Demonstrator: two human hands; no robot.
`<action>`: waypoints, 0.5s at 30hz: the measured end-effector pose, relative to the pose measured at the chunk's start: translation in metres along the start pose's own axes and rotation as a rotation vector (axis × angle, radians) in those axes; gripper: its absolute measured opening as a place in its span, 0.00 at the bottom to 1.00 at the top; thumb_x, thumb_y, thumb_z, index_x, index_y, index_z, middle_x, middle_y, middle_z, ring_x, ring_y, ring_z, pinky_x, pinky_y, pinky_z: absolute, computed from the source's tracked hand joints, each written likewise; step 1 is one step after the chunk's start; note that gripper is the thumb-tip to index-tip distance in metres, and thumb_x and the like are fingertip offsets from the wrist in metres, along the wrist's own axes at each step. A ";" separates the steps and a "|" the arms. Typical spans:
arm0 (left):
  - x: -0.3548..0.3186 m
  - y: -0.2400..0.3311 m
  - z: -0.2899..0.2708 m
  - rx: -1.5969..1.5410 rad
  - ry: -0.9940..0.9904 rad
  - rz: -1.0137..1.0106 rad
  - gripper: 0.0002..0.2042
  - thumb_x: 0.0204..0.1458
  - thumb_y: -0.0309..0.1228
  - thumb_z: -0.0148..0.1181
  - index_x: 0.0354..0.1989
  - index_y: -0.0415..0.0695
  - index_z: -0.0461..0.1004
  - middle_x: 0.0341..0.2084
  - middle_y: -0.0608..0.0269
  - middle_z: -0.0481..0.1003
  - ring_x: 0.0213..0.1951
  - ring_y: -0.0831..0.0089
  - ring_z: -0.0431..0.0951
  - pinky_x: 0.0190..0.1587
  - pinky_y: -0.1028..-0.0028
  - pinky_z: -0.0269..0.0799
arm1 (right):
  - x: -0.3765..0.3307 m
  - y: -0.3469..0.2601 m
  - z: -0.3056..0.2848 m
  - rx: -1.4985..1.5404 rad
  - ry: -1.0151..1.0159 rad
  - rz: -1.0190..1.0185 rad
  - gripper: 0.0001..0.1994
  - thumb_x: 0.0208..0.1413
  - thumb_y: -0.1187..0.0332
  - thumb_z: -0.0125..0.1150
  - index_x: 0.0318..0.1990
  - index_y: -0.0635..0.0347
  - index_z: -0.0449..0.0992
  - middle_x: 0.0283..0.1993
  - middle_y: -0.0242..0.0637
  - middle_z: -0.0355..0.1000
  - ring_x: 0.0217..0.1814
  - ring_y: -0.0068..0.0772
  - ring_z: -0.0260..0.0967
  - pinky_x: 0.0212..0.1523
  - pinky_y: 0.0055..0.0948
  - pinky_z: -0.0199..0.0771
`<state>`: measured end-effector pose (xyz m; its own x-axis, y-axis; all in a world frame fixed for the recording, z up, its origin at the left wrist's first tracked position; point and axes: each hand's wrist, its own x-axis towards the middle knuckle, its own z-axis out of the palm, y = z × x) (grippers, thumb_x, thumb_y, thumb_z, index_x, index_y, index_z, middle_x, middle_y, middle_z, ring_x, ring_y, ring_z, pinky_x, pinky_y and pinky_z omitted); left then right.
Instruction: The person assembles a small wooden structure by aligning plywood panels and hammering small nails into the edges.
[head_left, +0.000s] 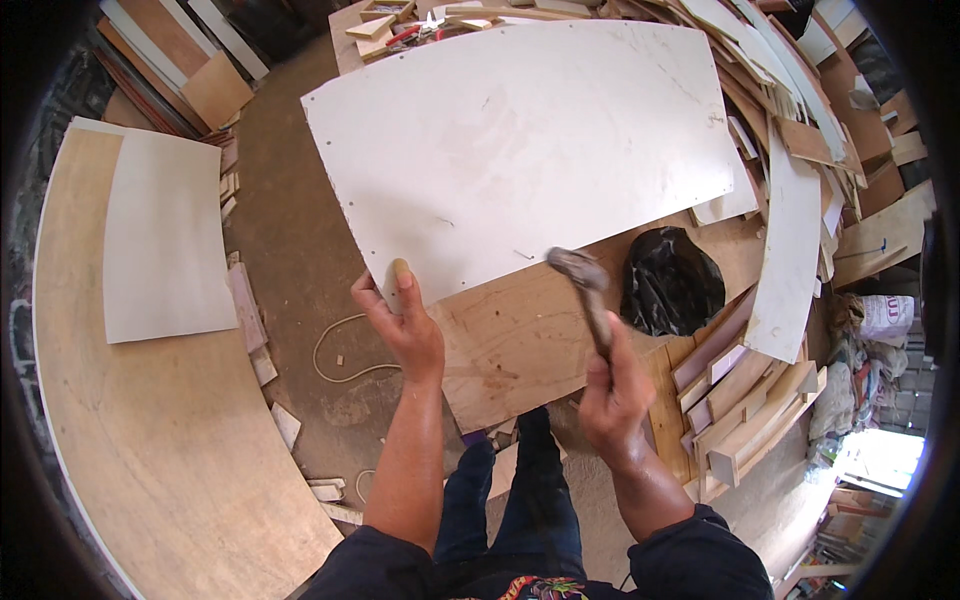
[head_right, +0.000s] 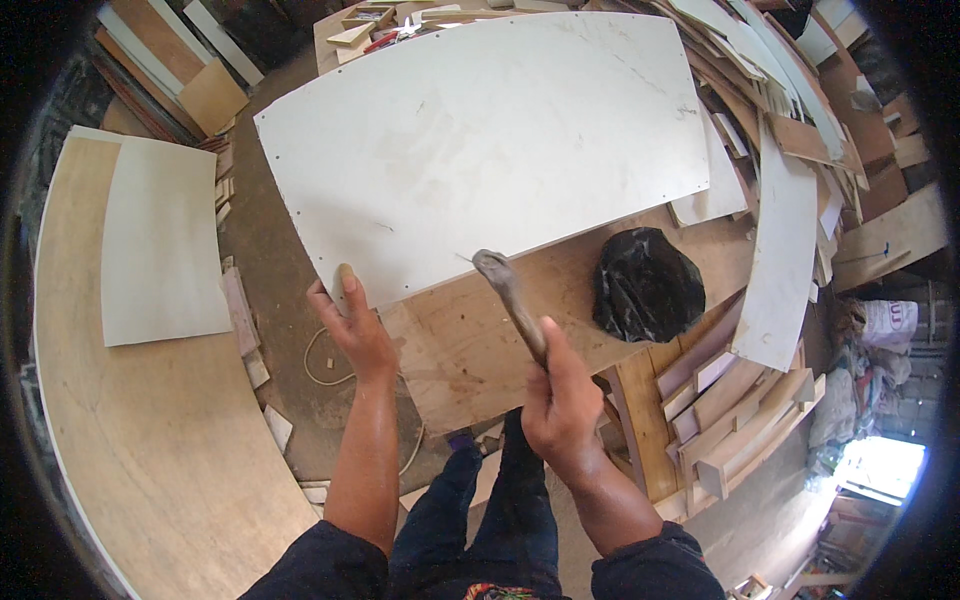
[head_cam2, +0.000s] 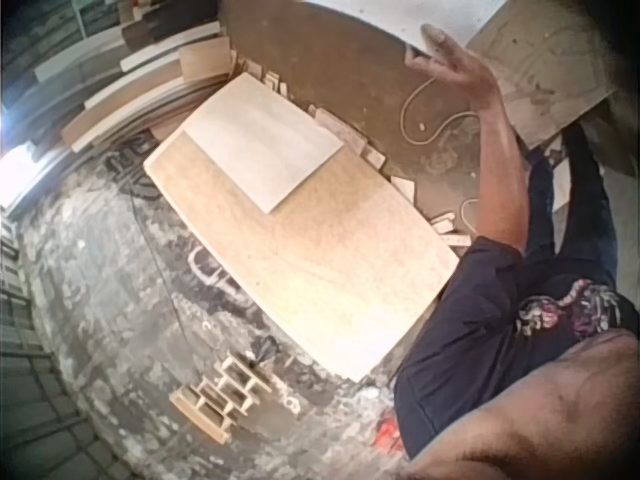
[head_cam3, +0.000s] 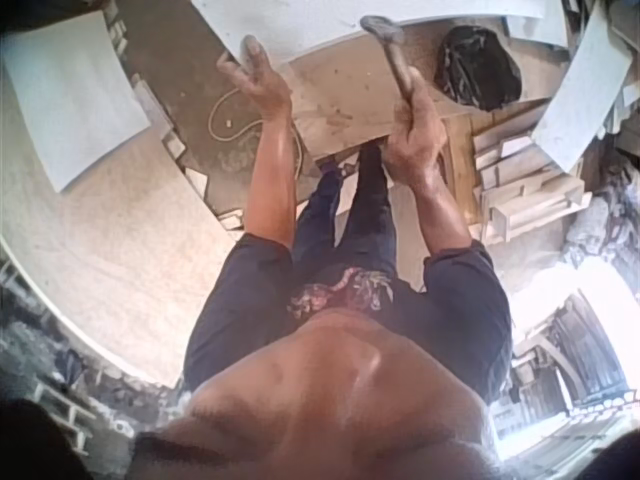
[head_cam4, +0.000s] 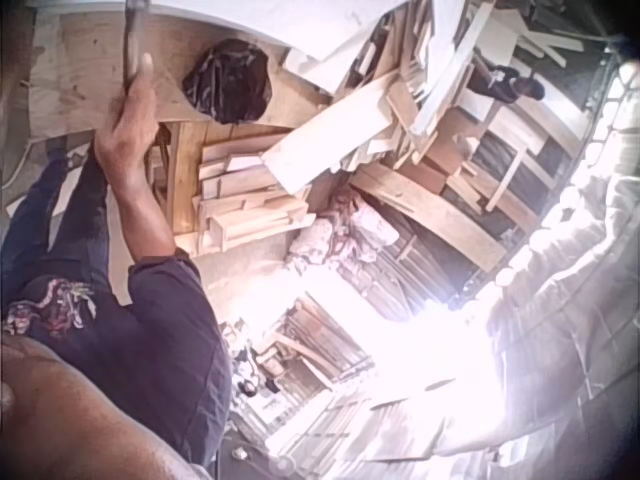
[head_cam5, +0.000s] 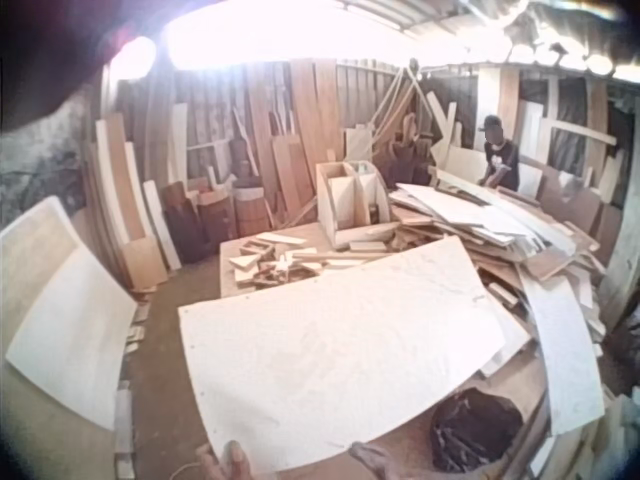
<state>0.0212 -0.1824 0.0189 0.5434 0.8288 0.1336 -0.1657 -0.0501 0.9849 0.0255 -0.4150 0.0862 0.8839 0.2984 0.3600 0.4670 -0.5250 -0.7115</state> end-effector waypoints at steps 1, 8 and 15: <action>0.001 0.001 0.000 -0.004 0.021 -0.020 0.20 0.72 0.42 0.55 0.60 0.40 0.60 0.54 0.58 0.66 0.57 0.71 0.67 0.62 0.67 0.64 | 0.003 0.002 0.004 -0.031 -0.039 -0.025 0.25 0.63 0.80 0.61 0.69 0.67 0.70 0.44 0.57 0.78 0.42 0.54 0.80 0.43 0.36 0.79; 0.001 -0.002 -0.003 -0.008 -0.023 0.017 0.21 0.72 0.42 0.55 0.60 0.40 0.60 0.54 0.58 0.66 0.57 0.71 0.67 0.63 0.67 0.64 | -0.004 -0.011 -0.003 0.020 0.072 -0.038 0.25 0.63 0.80 0.61 0.68 0.68 0.71 0.44 0.56 0.78 0.41 0.55 0.79 0.43 0.37 0.79; 0.000 0.000 -0.001 -0.017 -0.007 0.011 0.21 0.72 0.42 0.55 0.60 0.40 0.60 0.54 0.59 0.65 0.57 0.72 0.66 0.63 0.67 0.63 | -0.006 -0.003 0.004 0.031 0.012 0.003 0.25 0.62 0.81 0.61 0.68 0.70 0.71 0.45 0.57 0.79 0.41 0.54 0.80 0.45 0.37 0.80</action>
<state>0.0204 -0.1817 0.0191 0.5473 0.8242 0.1456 -0.1856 -0.0501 0.9813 0.0182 -0.4122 0.0837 0.8856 0.2870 0.3652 0.4637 -0.5011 -0.7307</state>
